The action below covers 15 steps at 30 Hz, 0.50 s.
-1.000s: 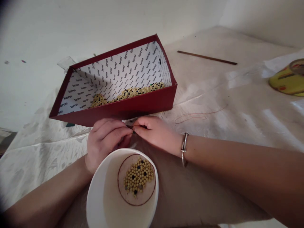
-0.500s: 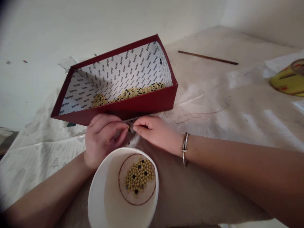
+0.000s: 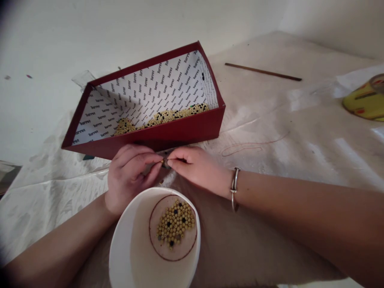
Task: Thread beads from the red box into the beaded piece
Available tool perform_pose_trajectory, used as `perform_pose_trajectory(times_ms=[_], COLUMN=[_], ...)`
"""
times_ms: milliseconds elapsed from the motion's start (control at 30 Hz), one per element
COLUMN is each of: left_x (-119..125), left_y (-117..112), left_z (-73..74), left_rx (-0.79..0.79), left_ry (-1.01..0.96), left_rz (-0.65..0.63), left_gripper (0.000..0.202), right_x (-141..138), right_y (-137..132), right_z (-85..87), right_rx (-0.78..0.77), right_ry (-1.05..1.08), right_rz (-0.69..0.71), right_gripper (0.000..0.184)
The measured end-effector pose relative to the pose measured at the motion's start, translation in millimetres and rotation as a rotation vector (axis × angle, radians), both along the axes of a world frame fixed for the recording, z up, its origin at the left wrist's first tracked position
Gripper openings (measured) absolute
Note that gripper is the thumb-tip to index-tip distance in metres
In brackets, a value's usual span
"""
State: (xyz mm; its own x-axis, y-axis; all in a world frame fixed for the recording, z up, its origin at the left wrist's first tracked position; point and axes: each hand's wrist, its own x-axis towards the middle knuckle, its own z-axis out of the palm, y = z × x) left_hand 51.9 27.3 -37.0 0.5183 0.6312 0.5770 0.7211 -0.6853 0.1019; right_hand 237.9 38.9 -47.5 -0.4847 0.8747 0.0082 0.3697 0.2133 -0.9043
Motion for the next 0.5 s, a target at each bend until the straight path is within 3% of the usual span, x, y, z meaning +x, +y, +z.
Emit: perform_pose_trajectory(times_ms=[500], left_x=[2.2], left_y=[-0.9], left_z=[2.2], left_rx=[-0.012], left_ry=[0.035], left_rz=[0.035], left_gripper=[0.005], right_x=[-0.3], right_y=[0.1], right_z=[-1.2], right_rx=[-0.001], right_ry=[-0.002], right_rz=[-0.006], right_gripper=[0.02])
